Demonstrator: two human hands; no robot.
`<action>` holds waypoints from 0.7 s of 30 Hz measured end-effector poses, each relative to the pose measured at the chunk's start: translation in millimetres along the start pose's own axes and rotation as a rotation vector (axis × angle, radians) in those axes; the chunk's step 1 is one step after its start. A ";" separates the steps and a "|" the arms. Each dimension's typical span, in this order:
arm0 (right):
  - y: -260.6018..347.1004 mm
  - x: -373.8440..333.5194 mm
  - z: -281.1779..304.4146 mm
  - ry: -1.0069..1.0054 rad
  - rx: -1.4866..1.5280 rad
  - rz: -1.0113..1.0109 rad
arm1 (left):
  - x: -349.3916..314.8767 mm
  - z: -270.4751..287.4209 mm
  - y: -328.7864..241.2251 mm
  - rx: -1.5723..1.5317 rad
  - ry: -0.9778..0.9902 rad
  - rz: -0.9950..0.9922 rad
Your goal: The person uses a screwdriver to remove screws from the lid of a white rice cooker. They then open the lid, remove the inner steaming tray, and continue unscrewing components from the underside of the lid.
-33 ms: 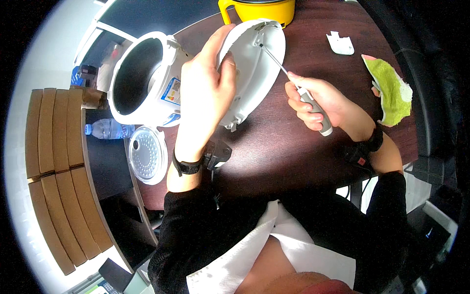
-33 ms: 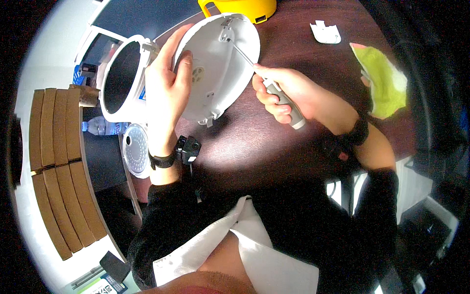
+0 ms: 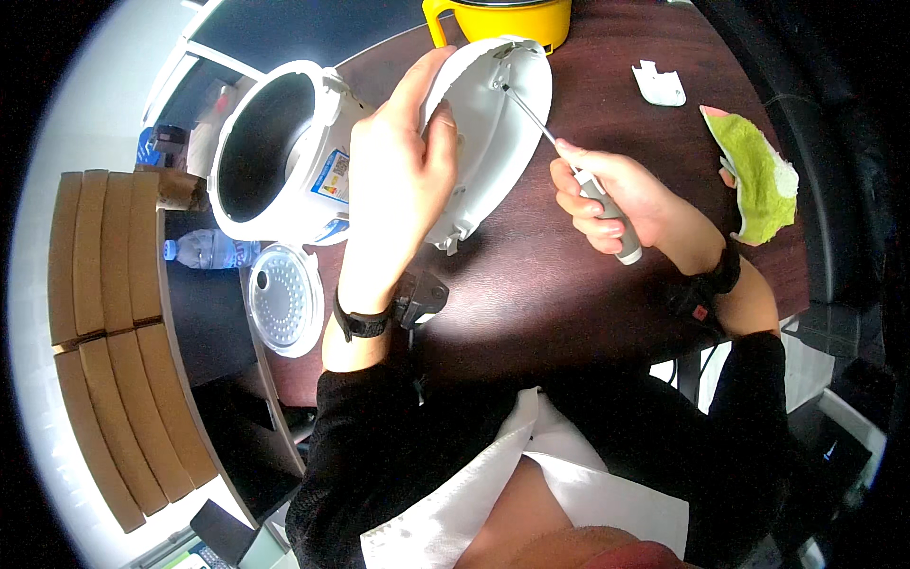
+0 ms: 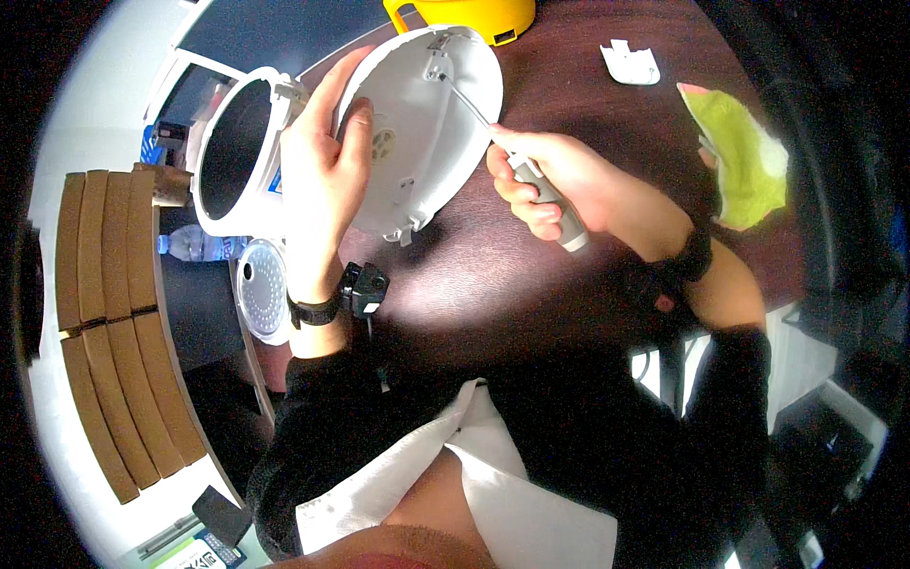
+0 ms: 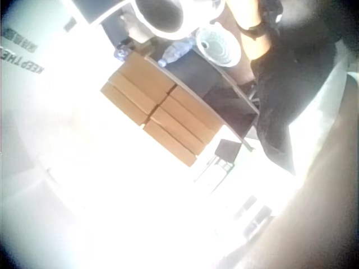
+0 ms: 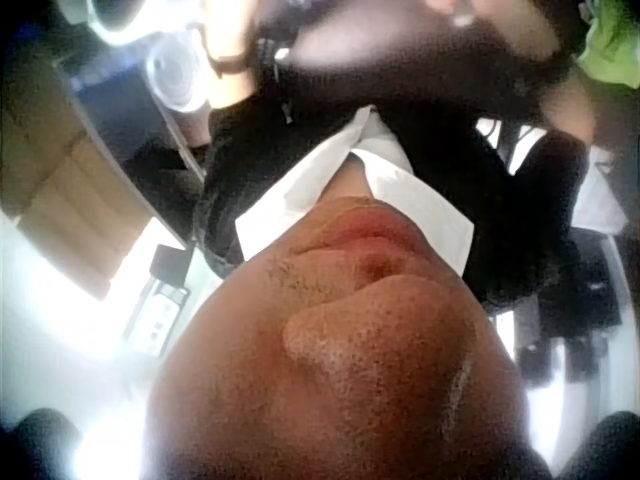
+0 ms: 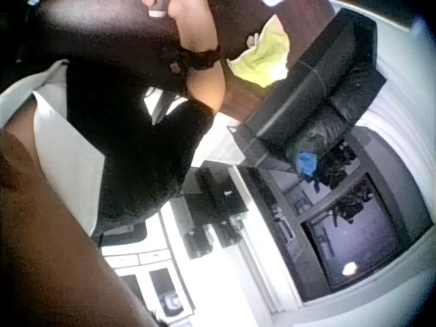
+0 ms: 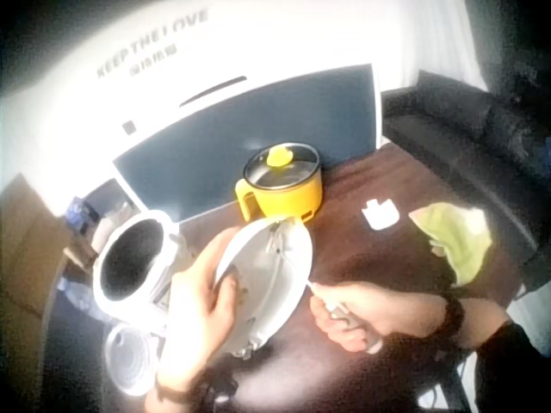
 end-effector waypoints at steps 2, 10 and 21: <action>-1.3 0.8 -0.6 -0.035 -0.017 -0.004 | -1.2 -0.3 -0.2 0.010 -0.010 -0.017; 42.2 -0.9 30.5 -0.436 -1.060 0.460 | -1.7 -2.0 -4.7 0.053 -0.024 -0.114; 13.0 -0.5 17.4 -0.063 -0.199 0.059 | 3.0 -1.6 0.1 -0.003 0.003 -0.005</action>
Point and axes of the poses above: each hand's wrist, its own x-axis towards the middle knuckle, its own z-axis out of the back of the hand, y = z × x, the point moved 5 cm from there along x, towards the middle knuckle, and after that the axes turned 7 degrees about -y, right-handed, at the moved point
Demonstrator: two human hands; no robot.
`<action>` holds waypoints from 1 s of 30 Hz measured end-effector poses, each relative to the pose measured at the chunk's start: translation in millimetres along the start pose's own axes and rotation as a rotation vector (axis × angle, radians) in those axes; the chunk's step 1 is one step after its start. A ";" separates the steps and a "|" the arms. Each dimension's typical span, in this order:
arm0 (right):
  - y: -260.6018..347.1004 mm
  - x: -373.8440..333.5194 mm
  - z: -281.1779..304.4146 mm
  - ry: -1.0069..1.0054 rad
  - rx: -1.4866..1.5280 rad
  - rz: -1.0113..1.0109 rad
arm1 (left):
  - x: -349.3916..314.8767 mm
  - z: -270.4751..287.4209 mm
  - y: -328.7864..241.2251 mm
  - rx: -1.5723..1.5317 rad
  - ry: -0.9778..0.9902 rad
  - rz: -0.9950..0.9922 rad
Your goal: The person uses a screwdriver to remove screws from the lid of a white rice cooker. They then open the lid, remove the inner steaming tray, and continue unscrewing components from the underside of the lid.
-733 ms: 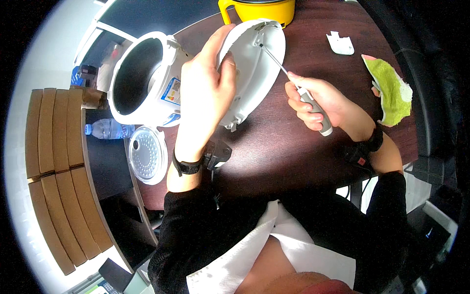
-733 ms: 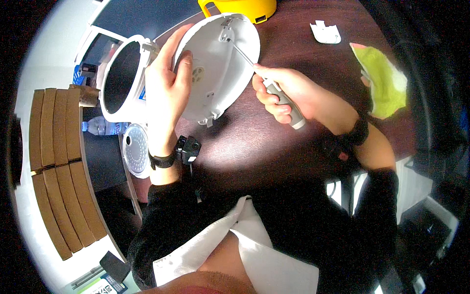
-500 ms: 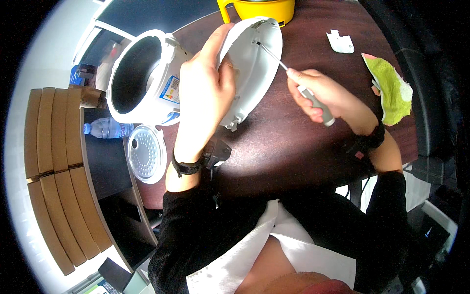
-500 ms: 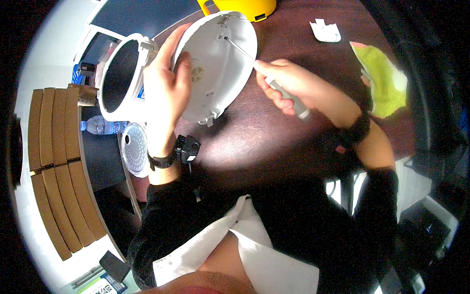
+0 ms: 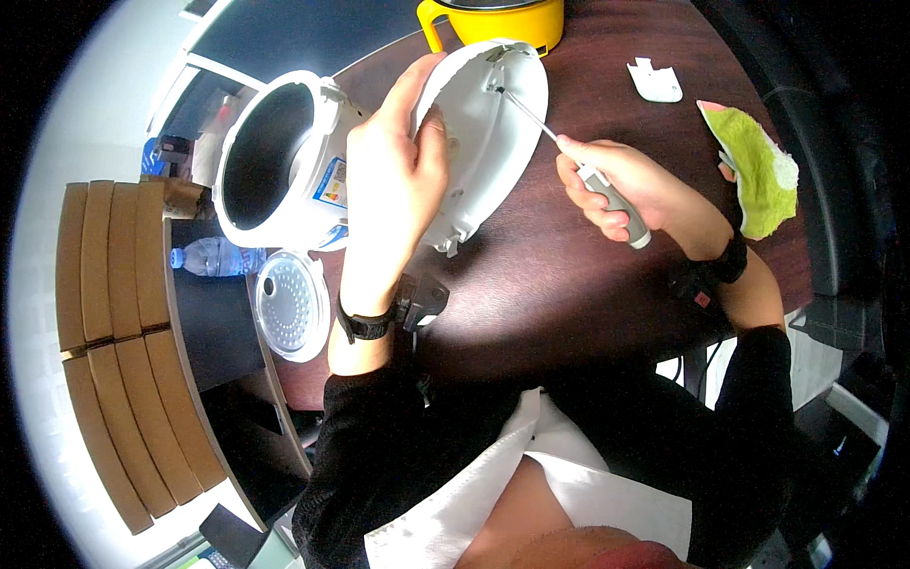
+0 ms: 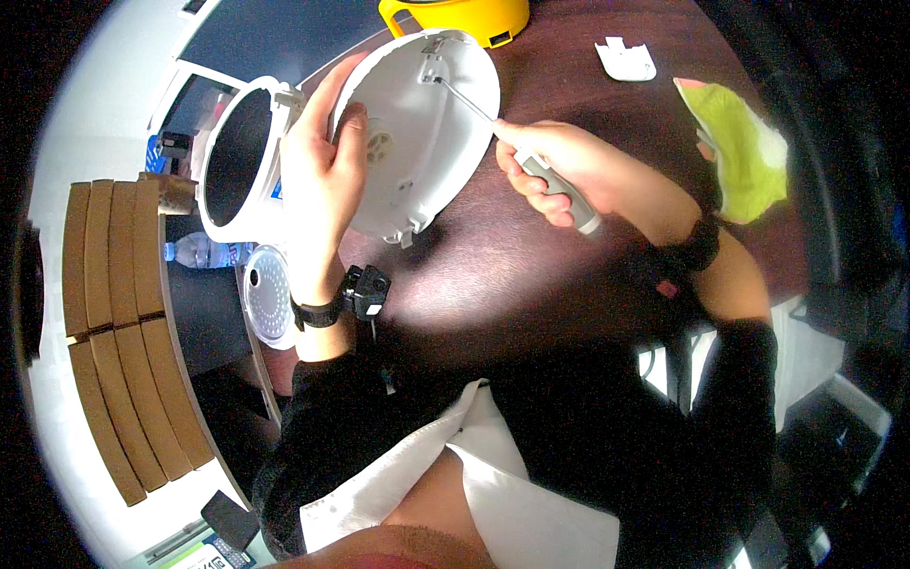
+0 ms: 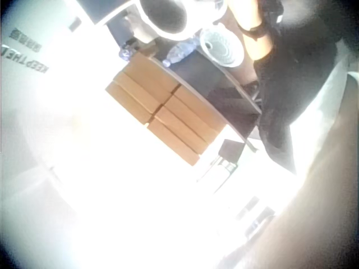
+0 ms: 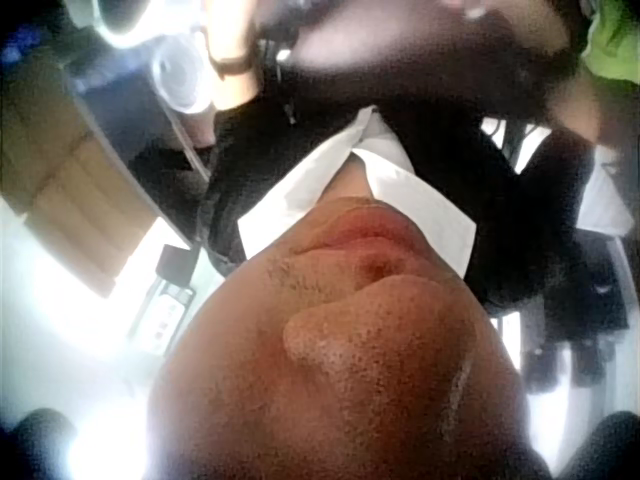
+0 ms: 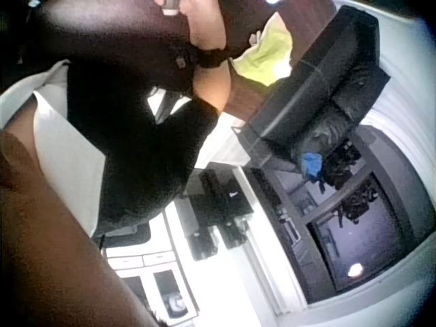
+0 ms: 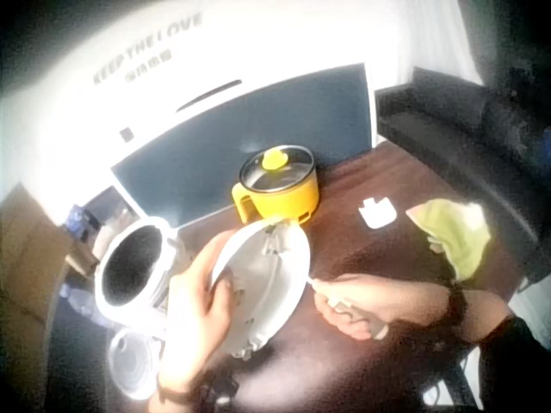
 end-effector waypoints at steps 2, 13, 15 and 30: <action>-4.4 0.0 -8.3 0.083 0.168 -0.089 | 0.3 0.6 0.6 -0.003 -0.006 -0.014; -6.4 12.0 -5.5 -0.041 -0.084 0.095 | -2.7 2.3 2.0 0.042 -0.007 -0.015; 1.4 14.0 3.7 -0.222 -0.397 0.180 | -4.1 2.3 0.9 0.046 -0.026 -0.052; -0.9 2.9 -7.0 0.062 0.087 -0.079 | -0.1 2.8 9.4 0.013 -0.017 0.008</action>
Point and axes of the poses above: each hand's wrist, its own x-axis towards the middle knuckle, its own z-axis out of the back of the hand, y = z × x, the point moved 5 cm from there along x, towards the middle knuckle, and after that the axes turned 7 degrees about -y, right-handed, at the moved point
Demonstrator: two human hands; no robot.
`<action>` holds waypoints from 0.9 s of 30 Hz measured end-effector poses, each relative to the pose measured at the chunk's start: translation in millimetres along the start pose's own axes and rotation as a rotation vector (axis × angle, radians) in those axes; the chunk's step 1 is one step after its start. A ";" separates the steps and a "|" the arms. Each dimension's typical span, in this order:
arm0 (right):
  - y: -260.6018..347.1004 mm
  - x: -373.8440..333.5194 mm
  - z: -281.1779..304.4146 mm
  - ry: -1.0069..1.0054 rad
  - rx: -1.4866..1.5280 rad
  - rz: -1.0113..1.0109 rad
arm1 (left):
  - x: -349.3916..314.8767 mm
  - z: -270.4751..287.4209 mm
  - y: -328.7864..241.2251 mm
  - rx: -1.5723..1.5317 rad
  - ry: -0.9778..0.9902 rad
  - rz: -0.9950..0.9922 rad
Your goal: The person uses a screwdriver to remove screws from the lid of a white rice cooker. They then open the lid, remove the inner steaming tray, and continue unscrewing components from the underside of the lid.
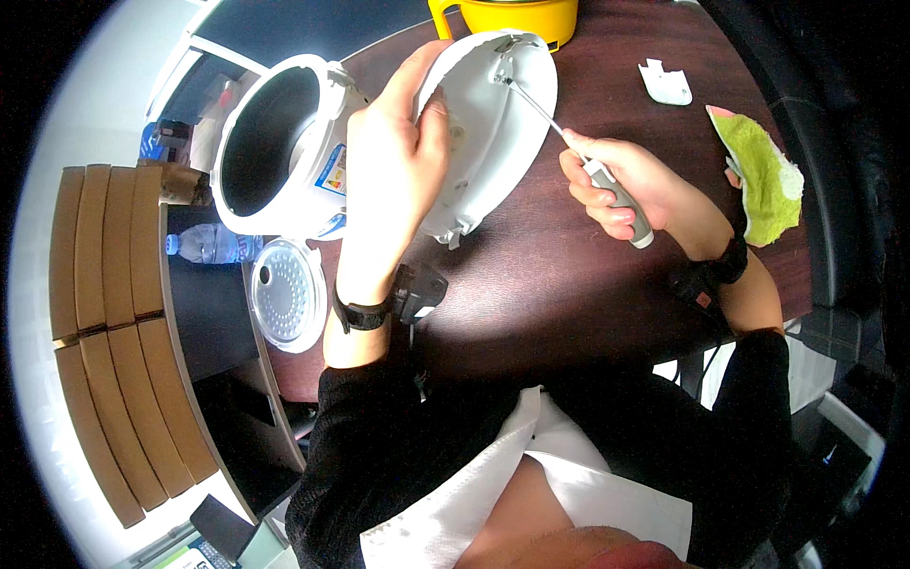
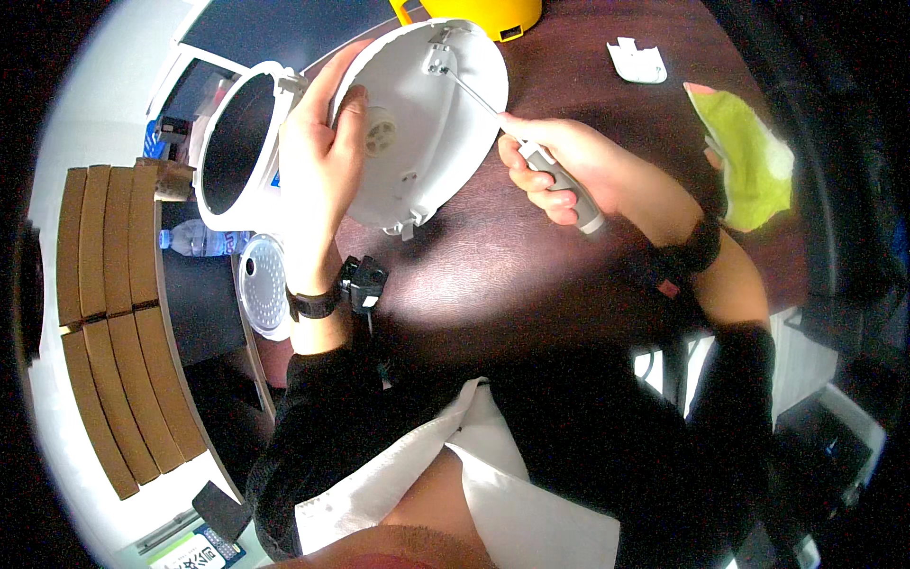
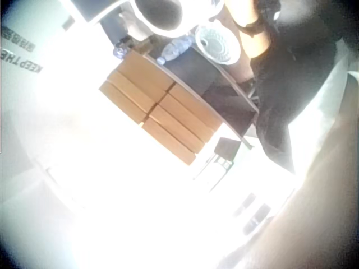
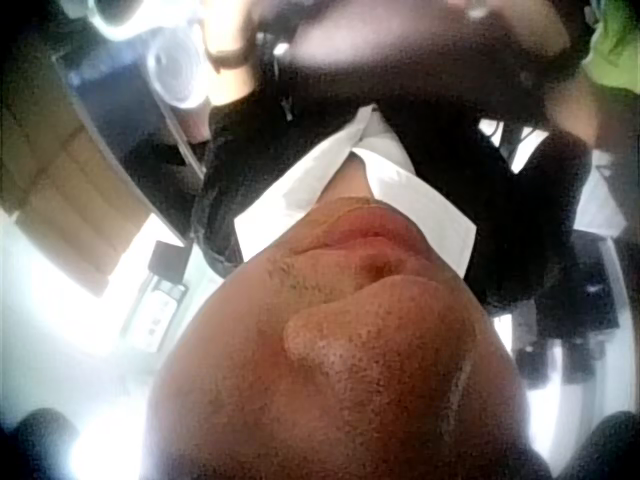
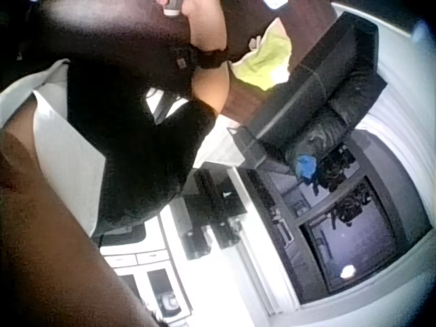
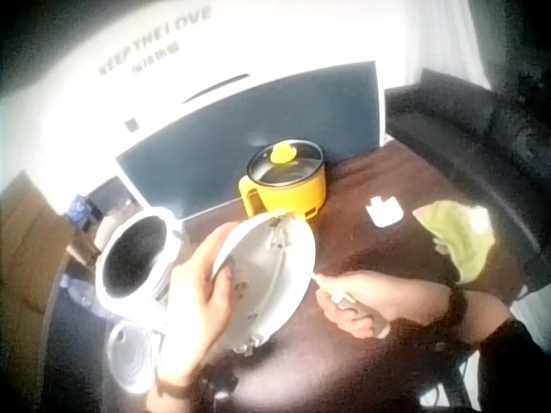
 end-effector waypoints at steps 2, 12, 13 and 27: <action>-2.0 0.6 -2.8 0.063 0.074 -0.023 | 0.2 -0.1 1.8 -0.005 -0.010 -0.012; -1.3 10.1 8.8 -0.087 -0.276 0.201 | -7.7 -0.4 -8.2 0.031 -0.030 -0.089; 1.9 11.4 16.5 -0.215 -0.450 0.239 | -7.2 -0.7 -8.5 0.043 -0.024 -0.099; 2.0 2.2 4.0 -0.131 -0.191 0.152 | -0.2 0.3 -0.6 0.015 0.015 0.032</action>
Point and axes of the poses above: each hand's wrist, its own x-axis towards the middle knuckle, its own z-axis out of the back of the hand, y = z × x, the point moved 5 cm from there along x, towards the middle knuckle, and after that the axes turned 7 degrees about -y, right-handed, at the moved point
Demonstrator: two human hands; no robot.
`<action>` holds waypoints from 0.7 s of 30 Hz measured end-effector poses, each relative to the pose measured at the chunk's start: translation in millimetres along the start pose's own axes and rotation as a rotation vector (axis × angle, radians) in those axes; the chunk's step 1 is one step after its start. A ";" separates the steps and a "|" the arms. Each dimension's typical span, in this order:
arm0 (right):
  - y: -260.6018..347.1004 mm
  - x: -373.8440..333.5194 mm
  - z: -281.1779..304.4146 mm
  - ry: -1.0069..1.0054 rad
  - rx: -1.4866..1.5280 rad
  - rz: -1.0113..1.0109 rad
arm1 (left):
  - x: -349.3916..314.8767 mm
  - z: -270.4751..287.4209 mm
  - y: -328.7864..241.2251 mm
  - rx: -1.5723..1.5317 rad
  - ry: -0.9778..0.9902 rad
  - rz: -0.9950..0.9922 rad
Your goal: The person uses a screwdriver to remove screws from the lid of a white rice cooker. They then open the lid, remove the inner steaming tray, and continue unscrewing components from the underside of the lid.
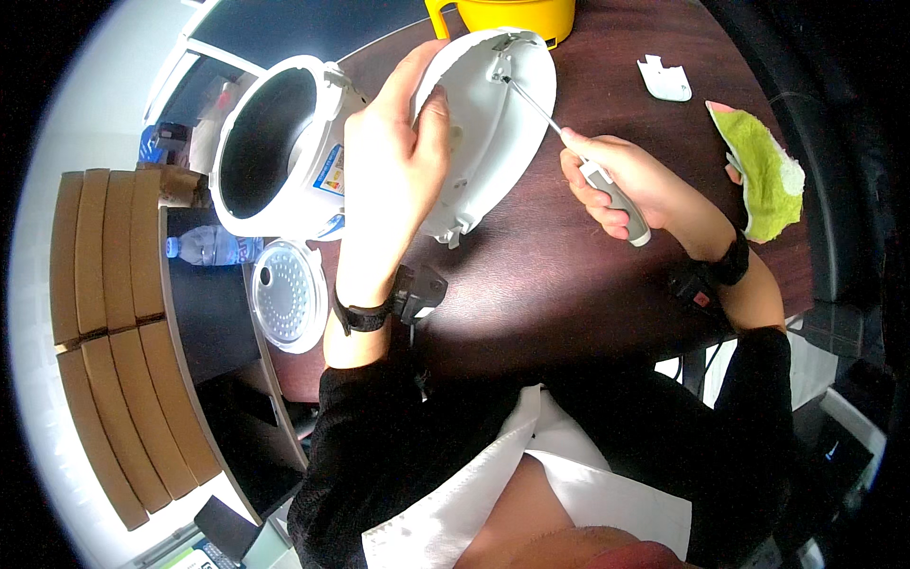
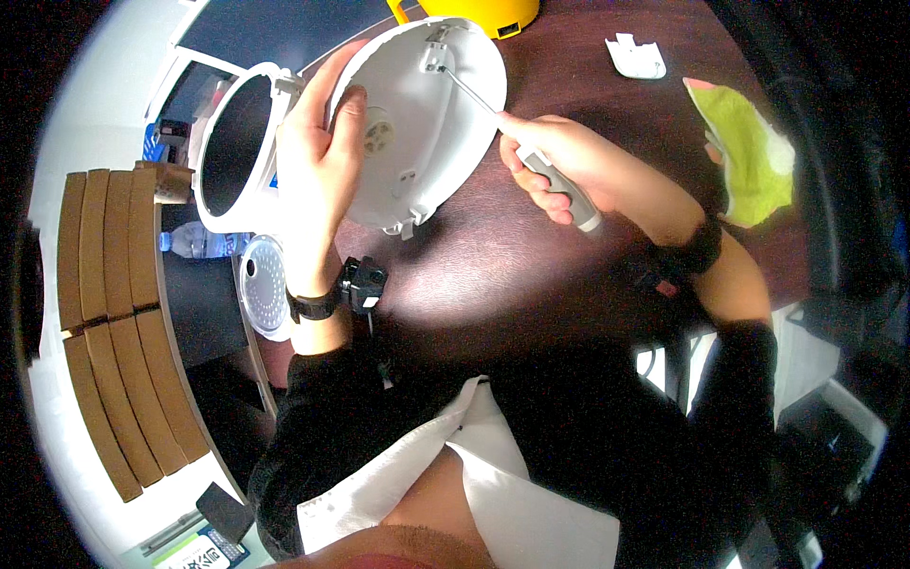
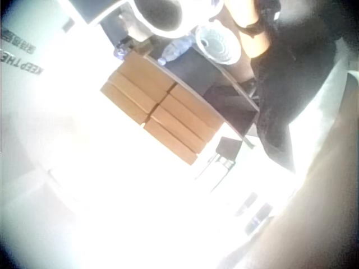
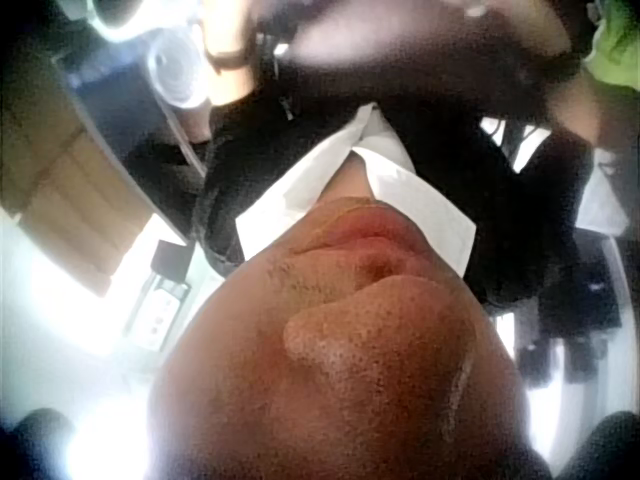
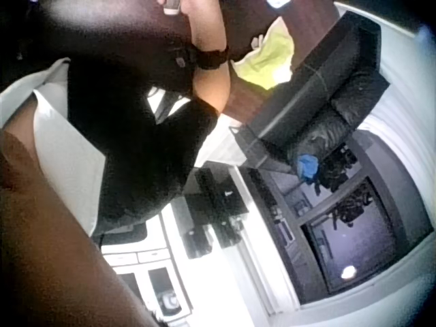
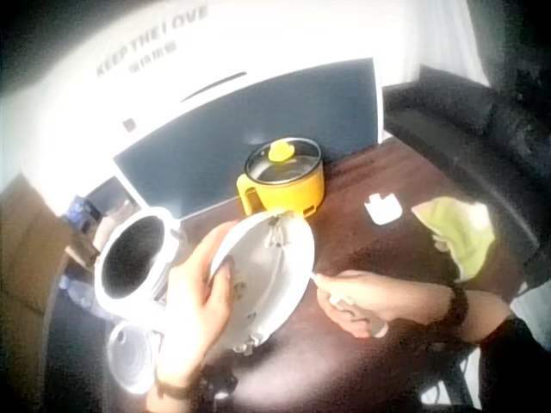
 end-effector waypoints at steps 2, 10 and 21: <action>-3.3 -0.6 -5.8 0.075 0.177 -0.118 | -0.3 -0.2 2.8 -0.015 -0.002 0.023; -3.1 0.5 -1.0 0.075 0.069 -0.045 | -1.9 -0.6 -2.8 0.024 -0.014 -0.010; 21.6 -5.3 23.7 -0.316 -0.676 0.225 | 0.0 -3.1 -0.3 -0.017 -0.008 -0.053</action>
Point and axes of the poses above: each hand's wrist, its own x-axis towards the middle knuckle, its own z-axis out of the back of the hand, y = z × x, the point moved 5 cm from there along x, towards the middle knuckle, and after that the axes turned 7 degrees about -y, right-handed, at the moved point
